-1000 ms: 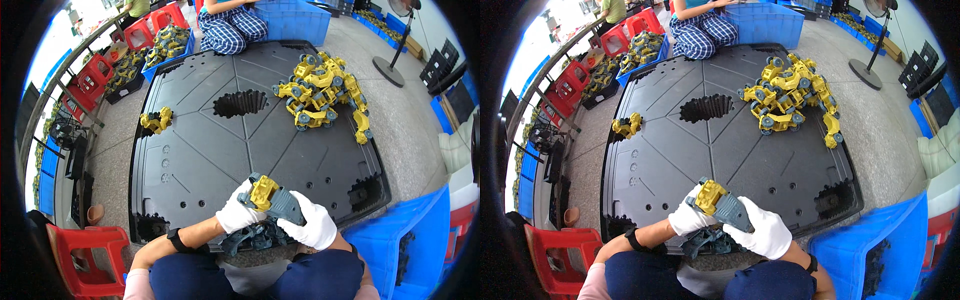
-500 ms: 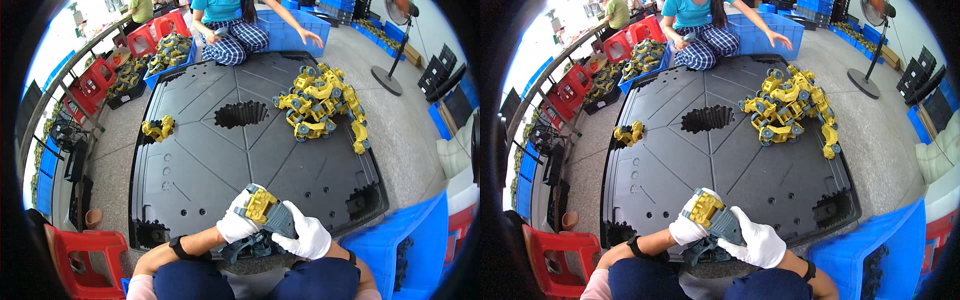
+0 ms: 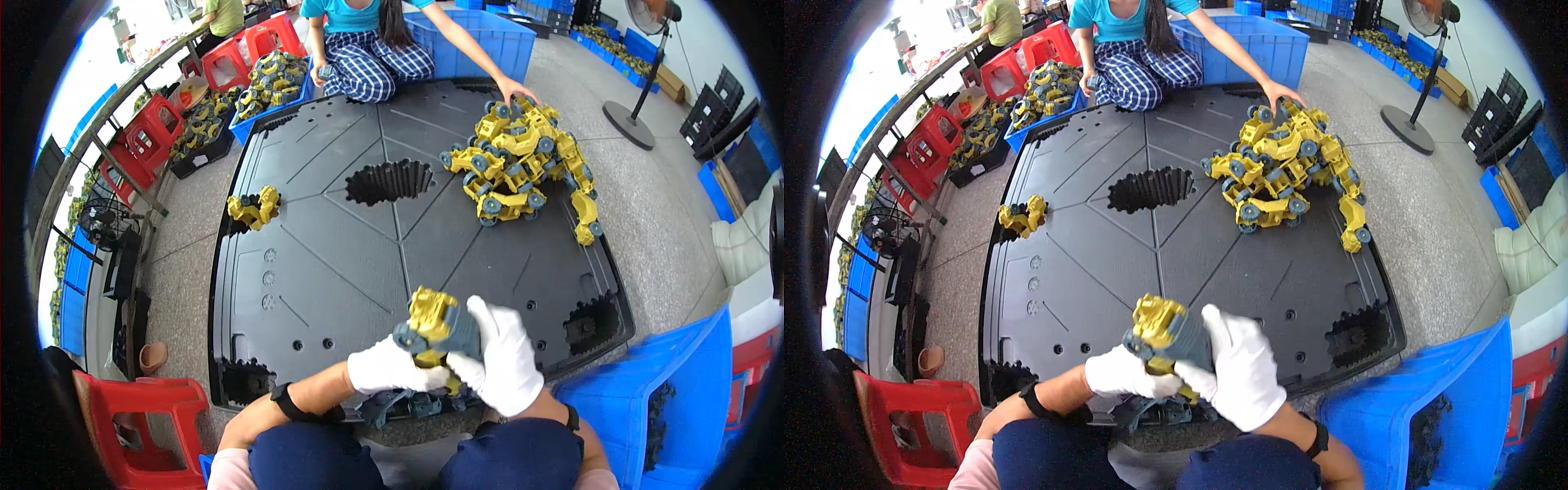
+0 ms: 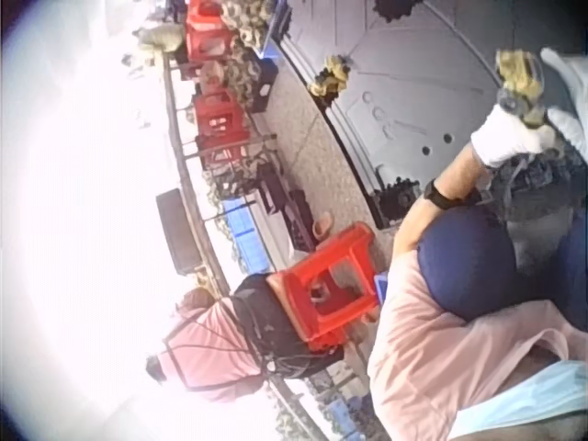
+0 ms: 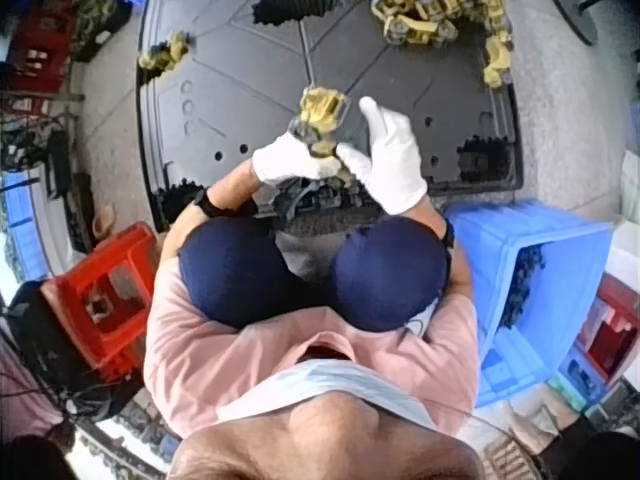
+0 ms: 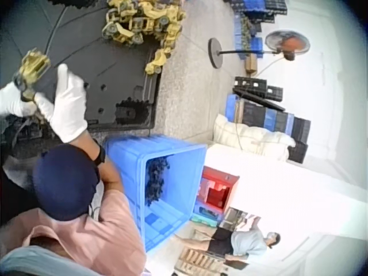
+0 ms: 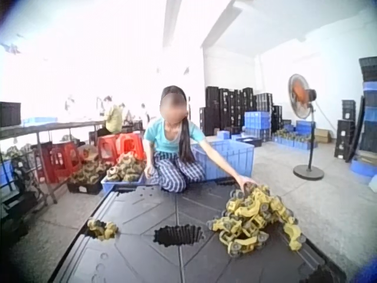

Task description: The person assembles yellow and grey plastic components by hand, snapping them together and placing the finished units on a large black tray. The person repeatedly picks up parts, aligns them, and secures them before moving to the next unit.

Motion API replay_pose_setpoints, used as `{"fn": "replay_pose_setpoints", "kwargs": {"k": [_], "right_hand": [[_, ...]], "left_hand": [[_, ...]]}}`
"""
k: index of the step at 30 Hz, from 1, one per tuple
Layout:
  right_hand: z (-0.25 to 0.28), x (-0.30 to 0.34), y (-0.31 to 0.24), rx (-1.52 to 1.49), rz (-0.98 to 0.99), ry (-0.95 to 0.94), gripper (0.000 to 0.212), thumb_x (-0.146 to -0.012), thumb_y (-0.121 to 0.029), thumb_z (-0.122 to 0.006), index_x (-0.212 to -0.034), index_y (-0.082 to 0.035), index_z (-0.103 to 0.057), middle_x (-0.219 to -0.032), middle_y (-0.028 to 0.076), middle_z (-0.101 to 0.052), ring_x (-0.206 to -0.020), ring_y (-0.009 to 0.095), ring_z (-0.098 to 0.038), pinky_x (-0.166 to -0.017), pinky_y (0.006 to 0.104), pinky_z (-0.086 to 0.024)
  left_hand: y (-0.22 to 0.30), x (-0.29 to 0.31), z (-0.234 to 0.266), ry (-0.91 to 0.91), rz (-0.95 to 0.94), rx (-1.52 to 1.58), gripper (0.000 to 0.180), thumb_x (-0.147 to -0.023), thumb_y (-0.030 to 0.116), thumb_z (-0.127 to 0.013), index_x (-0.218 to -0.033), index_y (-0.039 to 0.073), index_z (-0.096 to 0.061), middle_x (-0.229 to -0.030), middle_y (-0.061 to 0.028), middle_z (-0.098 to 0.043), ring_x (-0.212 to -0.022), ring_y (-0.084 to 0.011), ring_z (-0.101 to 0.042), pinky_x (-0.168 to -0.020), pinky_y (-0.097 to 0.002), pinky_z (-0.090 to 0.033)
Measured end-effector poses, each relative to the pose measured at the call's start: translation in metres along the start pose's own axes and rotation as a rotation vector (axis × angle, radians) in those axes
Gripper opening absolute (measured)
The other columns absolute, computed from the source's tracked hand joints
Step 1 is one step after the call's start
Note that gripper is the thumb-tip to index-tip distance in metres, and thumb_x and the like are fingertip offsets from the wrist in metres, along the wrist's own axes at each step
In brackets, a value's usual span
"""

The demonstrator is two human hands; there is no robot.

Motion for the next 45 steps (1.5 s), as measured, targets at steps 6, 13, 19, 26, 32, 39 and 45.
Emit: {"fn": "replay_pose_setpoints", "kwargs": {"k": [6, 13, 19, 26, 32, 39, 45], "right_hand": [[-0.006, -0.023, 0.017, -0.838, -0.029, 0.139, 0.048, -0.096, -0.021, -0.055, -0.133, 0.008, -0.046, -0.127, 0.027, -0.055, -0.119, 0.037, -0.056, -0.103, 0.0395, -0.041], [-0.004, -0.036, 0.01, -0.787, 0.058, 0.248, 0.036, -0.091, -0.012, -0.058, -0.121, 0.008, -0.055, -0.11, 0.026, -0.065, -0.102, 0.034, -0.066, -0.09, 0.0384, -0.05], [-0.032, -0.051, 0.017, -0.943, -0.155, 0.134, 0.041, -0.093, -0.024, -0.061, -0.122, 0.005, -0.054, -0.111, 0.023, -0.064, -0.106, 0.033, -0.064, -0.094, 0.0383, -0.048], [-0.048, -0.042, -0.003, -1.032, 0.017, -0.077, 0.08, -0.097, -0.051, -0.052, -0.143, 0.011, -0.033, -0.14, 0.031, -0.044, -0.135, 0.038, -0.041, -0.113, 0.039, -0.031], [-0.089, -0.033, -0.04, -0.947, 0.265, 0.109, 0.089, -0.096, -0.037, -0.061, -0.152, 0.006, -0.007, -0.144, 0.036, -0.033, -0.133, 0.046, -0.038, -0.112, 0.0438, -0.031], [-0.074, -0.045, -0.036, -1.008, 0.34, -0.068, 0.087, -0.094, -0.043, -0.062, -0.152, 0.003, -0.017, -0.147, 0.029, -0.034, -0.135, 0.041, -0.038, -0.113, 0.0426, -0.031], [0.041, -0.065, 0.105, -0.289, -0.043, 0.469, 0.033, -0.083, -0.029, -0.065, -0.094, 0.001, -0.061, -0.089, 0.02, -0.061, -0.089, 0.036, -0.062, -0.082, 0.0487, -0.048]], "left_hand": [[-0.017, -0.003, 0.0, 0.095, 0.068, 0.518, 0.064, -0.085, 0.009, -0.074, -0.14, 0.008, -0.042, -0.132, -0.0067, -0.055, -0.124, -0.0204, -0.052, -0.108, -0.0388, -0.042], [-0.013, -0.002, 0.008, 0.106, 0.007, 0.607, 0.06, -0.086, 0.009, -0.074, -0.138, 0.009, -0.044, -0.133, -0.006, -0.055, -0.126, -0.0209, -0.051, -0.11, -0.041, -0.039], [-0.007, -0.006, 0.014, 0.115, -0.029, 0.769, 0.053, -0.088, 0.014, -0.072, -0.134, 0.007, -0.048, -0.128, -0.0062, -0.057, -0.121, -0.0219, -0.055, -0.106, -0.0419, -0.042], [-0.009, 0.023, 0.038, 0.269, 0.053, 0.756, 0.058, -0.087, 0.017, -0.07, -0.138, 0.007, -0.044, -0.132, -0.0099, -0.056, -0.124, -0.026, -0.053, -0.107, -0.0438, -0.042], [-0.022, 0.06, 0.075, 0.521, -0.104, 0.667, 0.055, -0.09, 0.027, -0.07, -0.136, 0.005, -0.05, -0.132, -0.0126, -0.058, -0.122, -0.0307, -0.055, -0.108, -0.0471, -0.041], [-0.009, 0.059, 0.075, 0.466, -0.088, 0.699, 0.059, -0.088, 0.028, -0.072, -0.136, 0.004, -0.049, -0.13, -0.0147, -0.059, -0.123, -0.0333, -0.053, -0.106, -0.0519, -0.04], [0.006, 0.213, 0.135, 0.936, 0.003, 0.142, 0.046, -0.08, 0.031, -0.076, -0.112, 0.002, -0.062, -0.11, -0.0178, -0.065, -0.1, -0.0336, -0.064, -0.088, -0.049, -0.052]]}}
Point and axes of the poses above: each hand's wrist, its own x-axis away from the middle knuckle, its own z-axis out of the back of the hand, y = z × x, the point moved 10 cm from there along -x, towards the middle knuckle
